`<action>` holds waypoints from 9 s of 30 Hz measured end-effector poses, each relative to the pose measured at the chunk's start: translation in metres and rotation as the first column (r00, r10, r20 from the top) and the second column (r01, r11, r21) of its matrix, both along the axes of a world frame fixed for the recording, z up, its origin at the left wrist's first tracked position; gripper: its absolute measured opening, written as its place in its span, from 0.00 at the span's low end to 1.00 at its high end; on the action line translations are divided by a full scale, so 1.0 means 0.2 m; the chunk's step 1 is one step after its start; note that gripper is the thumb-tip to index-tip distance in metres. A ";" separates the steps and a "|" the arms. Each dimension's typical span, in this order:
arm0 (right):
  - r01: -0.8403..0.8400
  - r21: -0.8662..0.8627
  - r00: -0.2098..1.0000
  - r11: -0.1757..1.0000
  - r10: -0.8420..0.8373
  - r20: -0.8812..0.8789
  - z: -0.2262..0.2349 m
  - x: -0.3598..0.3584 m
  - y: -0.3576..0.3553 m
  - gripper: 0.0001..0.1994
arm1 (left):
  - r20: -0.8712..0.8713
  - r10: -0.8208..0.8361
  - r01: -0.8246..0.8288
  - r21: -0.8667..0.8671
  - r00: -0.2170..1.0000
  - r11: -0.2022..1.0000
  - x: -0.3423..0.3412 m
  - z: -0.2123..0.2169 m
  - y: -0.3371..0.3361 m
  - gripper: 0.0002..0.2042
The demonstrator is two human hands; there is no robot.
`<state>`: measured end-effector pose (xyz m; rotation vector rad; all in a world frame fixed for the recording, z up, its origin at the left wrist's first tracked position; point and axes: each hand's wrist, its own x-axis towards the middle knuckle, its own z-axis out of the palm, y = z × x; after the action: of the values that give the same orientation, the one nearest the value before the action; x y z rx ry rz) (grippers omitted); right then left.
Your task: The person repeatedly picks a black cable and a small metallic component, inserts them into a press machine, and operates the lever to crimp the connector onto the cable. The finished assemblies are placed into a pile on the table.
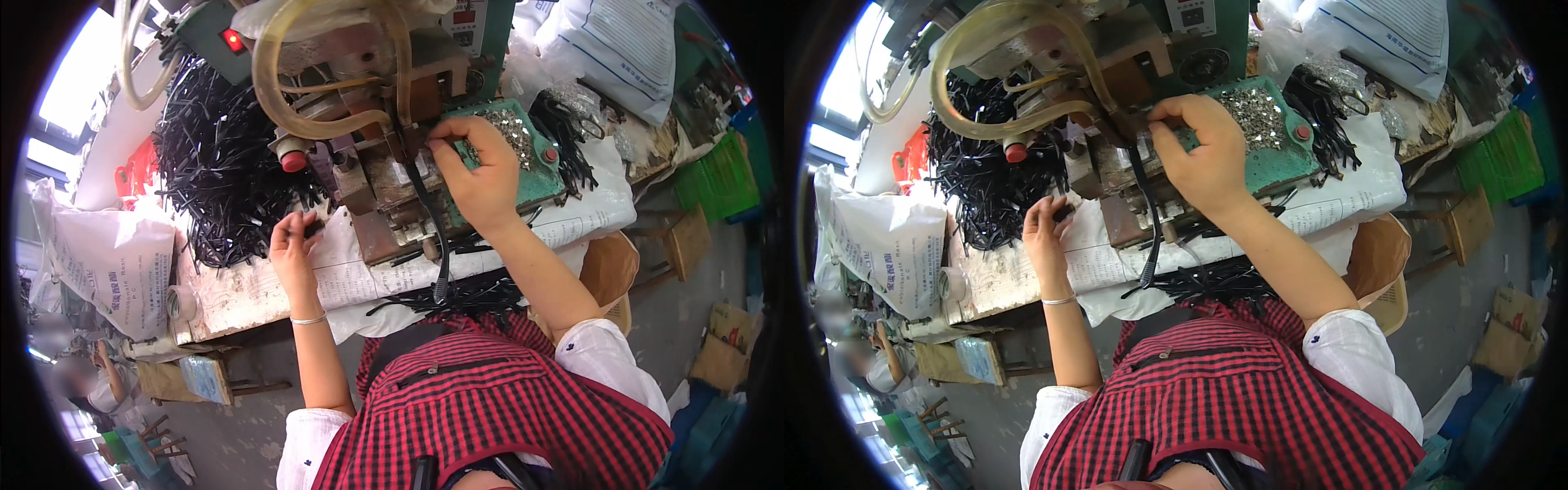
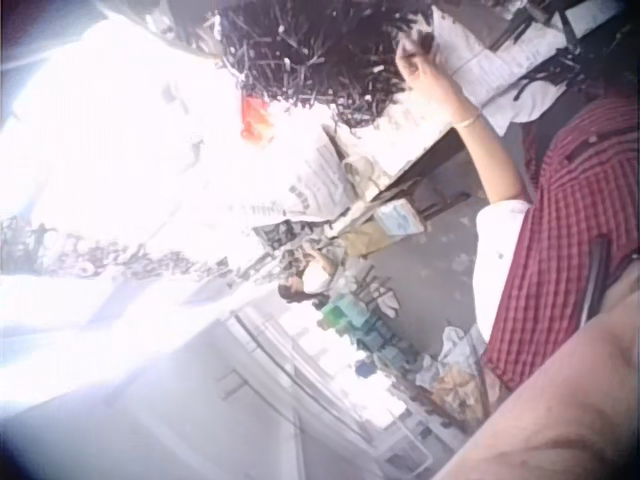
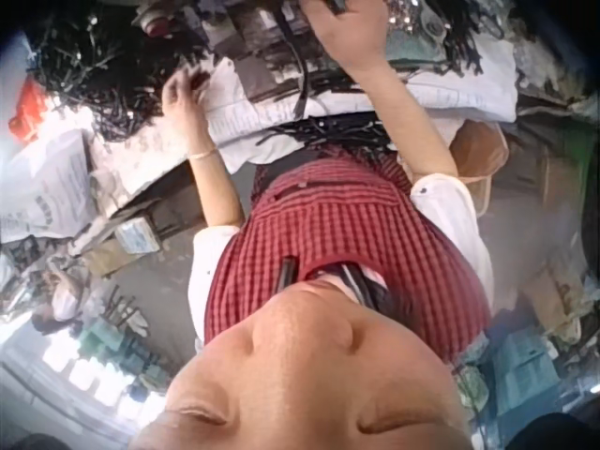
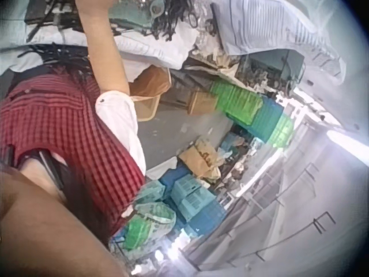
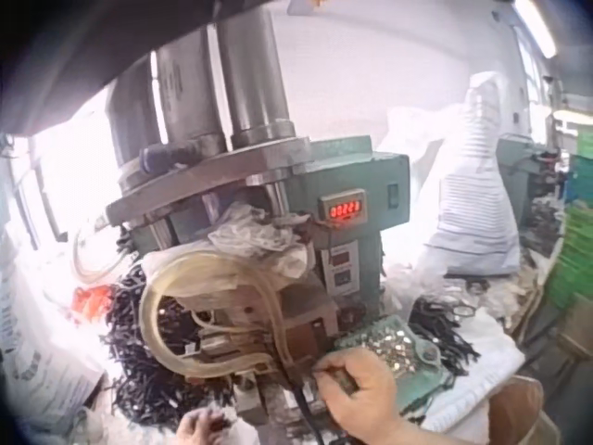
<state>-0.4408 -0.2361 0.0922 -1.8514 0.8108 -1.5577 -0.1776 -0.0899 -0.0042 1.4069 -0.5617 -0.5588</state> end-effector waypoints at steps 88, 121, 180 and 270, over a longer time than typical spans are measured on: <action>-0.031 0.601 0.988 0.798 0.117 -0.104 -0.05 -0.42 0.00 0.07 | 0.014 -0.190 0.178 0.291 0.982 0.940 0.44 0.24 0.18 0.06; -0.172 0.174 0.984 0.970 0.162 0.068 0.04 0.06 0.05 0.10 | 0.604 0.034 0.318 -0.466 0.796 0.826 -0.41 0.76 -0.12 0.02; 0.492 0.182 0.761 0.851 -0.318 -0.565 -0.31 -0.48 -0.08 0.07 | 0.925 0.323 -0.248 -0.270 0.203 0.930 -0.10 0.78 0.33 0.10; 0.522 -0.048 0.775 0.852 -0.497 -0.391 -0.49 -0.91 0.11 0.07 | 0.964 0.001 -0.619 0.170 0.265 0.767 0.33 0.21 0.22 0.08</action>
<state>-0.6218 -0.2139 -0.0052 -2.0322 1.6482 -1.4416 -0.1119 -0.0451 0.0369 2.3162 -1.0410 0.6705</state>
